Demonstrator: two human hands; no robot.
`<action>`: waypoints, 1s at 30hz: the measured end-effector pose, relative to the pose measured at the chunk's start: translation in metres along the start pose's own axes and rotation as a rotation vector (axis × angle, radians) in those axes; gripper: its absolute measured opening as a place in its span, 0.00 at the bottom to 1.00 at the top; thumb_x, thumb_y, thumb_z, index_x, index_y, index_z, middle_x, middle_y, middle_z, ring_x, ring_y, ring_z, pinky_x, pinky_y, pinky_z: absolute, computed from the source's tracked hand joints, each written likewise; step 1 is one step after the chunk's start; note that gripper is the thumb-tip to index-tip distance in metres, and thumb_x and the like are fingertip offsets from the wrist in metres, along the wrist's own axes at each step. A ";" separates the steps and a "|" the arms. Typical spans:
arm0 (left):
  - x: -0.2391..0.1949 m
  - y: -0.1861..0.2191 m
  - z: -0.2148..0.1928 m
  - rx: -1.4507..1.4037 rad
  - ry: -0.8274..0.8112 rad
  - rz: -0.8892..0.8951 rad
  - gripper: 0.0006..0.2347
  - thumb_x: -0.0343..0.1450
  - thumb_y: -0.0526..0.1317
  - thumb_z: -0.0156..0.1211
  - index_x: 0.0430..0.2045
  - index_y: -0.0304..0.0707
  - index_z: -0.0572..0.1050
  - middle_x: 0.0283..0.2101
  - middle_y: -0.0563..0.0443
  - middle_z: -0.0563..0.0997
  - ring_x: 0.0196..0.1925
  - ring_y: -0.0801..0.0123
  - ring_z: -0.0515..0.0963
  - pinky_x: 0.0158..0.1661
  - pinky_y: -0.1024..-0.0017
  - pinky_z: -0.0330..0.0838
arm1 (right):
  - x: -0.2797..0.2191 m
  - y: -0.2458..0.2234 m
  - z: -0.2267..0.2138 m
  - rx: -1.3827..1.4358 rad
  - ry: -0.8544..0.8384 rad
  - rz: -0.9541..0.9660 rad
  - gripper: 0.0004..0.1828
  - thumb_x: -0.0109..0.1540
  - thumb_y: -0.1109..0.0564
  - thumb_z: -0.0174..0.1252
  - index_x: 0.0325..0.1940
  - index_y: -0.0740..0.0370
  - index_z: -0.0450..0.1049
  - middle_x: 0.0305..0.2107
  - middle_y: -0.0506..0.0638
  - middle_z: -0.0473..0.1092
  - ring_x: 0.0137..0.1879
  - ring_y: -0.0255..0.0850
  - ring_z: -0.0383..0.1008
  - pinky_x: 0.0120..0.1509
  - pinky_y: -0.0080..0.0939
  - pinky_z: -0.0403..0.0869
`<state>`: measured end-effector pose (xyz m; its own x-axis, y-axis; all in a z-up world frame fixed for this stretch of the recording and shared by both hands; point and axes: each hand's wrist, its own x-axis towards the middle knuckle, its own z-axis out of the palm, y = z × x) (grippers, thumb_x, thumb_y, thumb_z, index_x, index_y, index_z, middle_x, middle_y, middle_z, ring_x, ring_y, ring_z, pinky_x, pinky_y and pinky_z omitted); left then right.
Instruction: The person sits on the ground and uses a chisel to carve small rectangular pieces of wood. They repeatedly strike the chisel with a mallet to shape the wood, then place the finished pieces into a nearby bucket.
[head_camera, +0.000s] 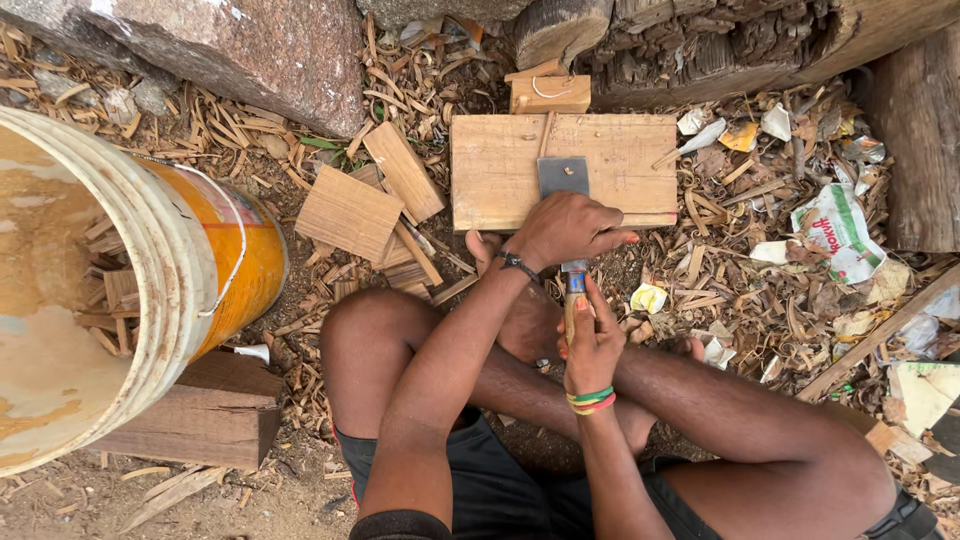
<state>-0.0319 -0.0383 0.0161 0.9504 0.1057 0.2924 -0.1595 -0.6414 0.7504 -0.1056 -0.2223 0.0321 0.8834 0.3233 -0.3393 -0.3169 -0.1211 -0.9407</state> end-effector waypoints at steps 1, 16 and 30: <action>0.000 -0.002 -0.001 -0.002 -0.002 0.001 0.22 0.73 0.60 0.53 0.19 0.42 0.77 0.18 0.50 0.79 0.23 0.57 0.81 0.28 0.56 0.73 | 0.000 -0.001 0.002 -0.043 -0.003 -0.010 0.25 0.70 0.56 0.51 0.72 0.61 0.66 0.27 0.47 0.70 0.25 0.27 0.65 0.22 0.26 0.62; 0.005 -0.024 0.002 -0.025 -0.023 0.000 0.21 0.71 0.61 0.54 0.20 0.45 0.76 0.17 0.54 0.78 0.21 0.60 0.80 0.26 0.57 0.72 | -0.001 -0.009 0.027 -0.315 0.017 -0.101 0.24 0.70 0.54 0.53 0.71 0.62 0.65 0.22 0.43 0.67 0.22 0.25 0.62 0.22 0.27 0.60; 0.034 -0.050 0.003 -0.011 -0.063 0.013 0.21 0.72 0.60 0.56 0.17 0.43 0.74 0.18 0.51 0.79 0.22 0.57 0.81 0.27 0.57 0.72 | 0.028 0.007 0.037 -0.291 0.067 -0.079 0.20 0.72 0.55 0.50 0.69 0.60 0.65 0.30 0.48 0.68 0.25 0.28 0.65 0.23 0.29 0.64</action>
<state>0.0095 -0.0053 -0.0130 0.9631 0.0491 0.2647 -0.1747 -0.6342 0.7531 -0.0961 -0.1796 0.0156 0.9252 0.2813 -0.2546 -0.1423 -0.3648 -0.9201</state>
